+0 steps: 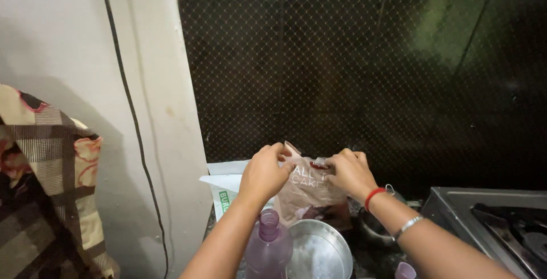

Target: The person whisks a chocolate mixture in a bowl, pours water from a bottle into it, and then empties a bag of cake mix into the bowl while continuing to whisk.

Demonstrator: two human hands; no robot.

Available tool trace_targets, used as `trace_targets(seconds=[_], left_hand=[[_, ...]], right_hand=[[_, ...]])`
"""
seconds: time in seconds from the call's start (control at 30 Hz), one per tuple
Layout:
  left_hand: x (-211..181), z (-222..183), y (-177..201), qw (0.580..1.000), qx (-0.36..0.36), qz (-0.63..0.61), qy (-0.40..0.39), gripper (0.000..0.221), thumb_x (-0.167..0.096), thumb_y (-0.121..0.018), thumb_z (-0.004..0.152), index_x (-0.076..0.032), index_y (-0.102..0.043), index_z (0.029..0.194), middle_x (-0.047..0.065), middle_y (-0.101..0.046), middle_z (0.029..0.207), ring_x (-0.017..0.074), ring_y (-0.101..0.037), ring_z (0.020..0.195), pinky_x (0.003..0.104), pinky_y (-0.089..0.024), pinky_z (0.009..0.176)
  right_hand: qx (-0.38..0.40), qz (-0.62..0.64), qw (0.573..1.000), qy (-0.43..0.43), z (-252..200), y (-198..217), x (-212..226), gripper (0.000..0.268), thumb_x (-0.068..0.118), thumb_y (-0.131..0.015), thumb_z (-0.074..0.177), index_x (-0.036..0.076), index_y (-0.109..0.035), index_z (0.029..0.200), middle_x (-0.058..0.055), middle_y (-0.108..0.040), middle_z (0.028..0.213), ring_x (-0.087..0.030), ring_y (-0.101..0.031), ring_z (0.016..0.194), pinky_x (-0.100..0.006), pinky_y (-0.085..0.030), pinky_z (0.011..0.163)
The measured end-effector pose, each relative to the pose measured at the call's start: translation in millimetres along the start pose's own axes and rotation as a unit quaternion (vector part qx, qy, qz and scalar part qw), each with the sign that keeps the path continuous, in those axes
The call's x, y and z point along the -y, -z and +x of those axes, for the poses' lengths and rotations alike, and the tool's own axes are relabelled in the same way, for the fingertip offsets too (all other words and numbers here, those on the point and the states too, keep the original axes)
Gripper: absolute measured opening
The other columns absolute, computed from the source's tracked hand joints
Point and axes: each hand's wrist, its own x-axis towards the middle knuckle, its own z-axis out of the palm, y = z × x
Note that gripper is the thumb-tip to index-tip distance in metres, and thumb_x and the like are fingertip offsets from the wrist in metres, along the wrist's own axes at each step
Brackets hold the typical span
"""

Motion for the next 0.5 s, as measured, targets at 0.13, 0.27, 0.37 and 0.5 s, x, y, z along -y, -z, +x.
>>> trace_targets(seconds=[0.13, 0.27, 0.37, 0.5], left_hand=[[7, 10, -5, 1.000, -0.004, 0.003, 0.027, 0.031, -0.028, -0.078, 0.079, -0.013, -0.074, 0.106, 0.012, -0.073, 0.109, 0.0309, -0.069, 0.104, 0.043, -0.054, 0.089], [-13, 14, -5, 0.997, -0.025, -0.044, 0.057, 0.041, -0.033, -0.076, 0.077, -0.008, -0.074, 0.110, 0.014, -0.075, 0.114, 0.0297, -0.072, 0.107, 0.039, -0.055, 0.094], [-43, 15, -6, 0.989, -0.050, -0.102, 0.096, 0.057, -0.040, -0.077, 0.074, -0.006, -0.069, 0.119, 0.017, -0.072, 0.121, 0.0314, -0.069, 0.113, 0.039, -0.053, 0.097], [-64, 12, -32, 0.951, -0.114, -0.212, 0.194, 0.090, -0.049, -0.082, 0.072, 0.003, -0.051, 0.138, 0.029, -0.055, 0.138, 0.0394, -0.055, 0.129, 0.043, -0.045, 0.106]], right_hand=[[-0.106, 0.043, 0.993, 0.009, -19, 18, 8, 0.025, 0.023, -0.080, 0.071, 0.018, -0.081, 0.095, -0.001, -0.073, 0.085, -0.024, -0.061, 0.102, -0.043, -0.043, 0.097], [-0.278, 0.099, 0.955, -0.014, -35, 39, 5, 0.024, 0.022, -0.081, 0.072, 0.014, -0.079, 0.094, -0.004, -0.071, 0.086, -0.027, -0.061, 0.099, -0.044, -0.045, 0.088], [-0.340, 0.156, 0.926, -0.054, -43, 63, 1, 0.023, 0.022, -0.082, 0.074, 0.010, -0.079, 0.094, -0.006, -0.073, 0.086, -0.028, -0.062, 0.095, -0.043, -0.050, 0.084], [-0.348, 0.347, 0.855, -0.168, -60, 102, 6, 0.022, 0.020, -0.082, 0.079, 0.008, -0.079, 0.097, -0.007, -0.077, 0.083, -0.015, -0.074, 0.074, -0.032, -0.055, 0.070]])
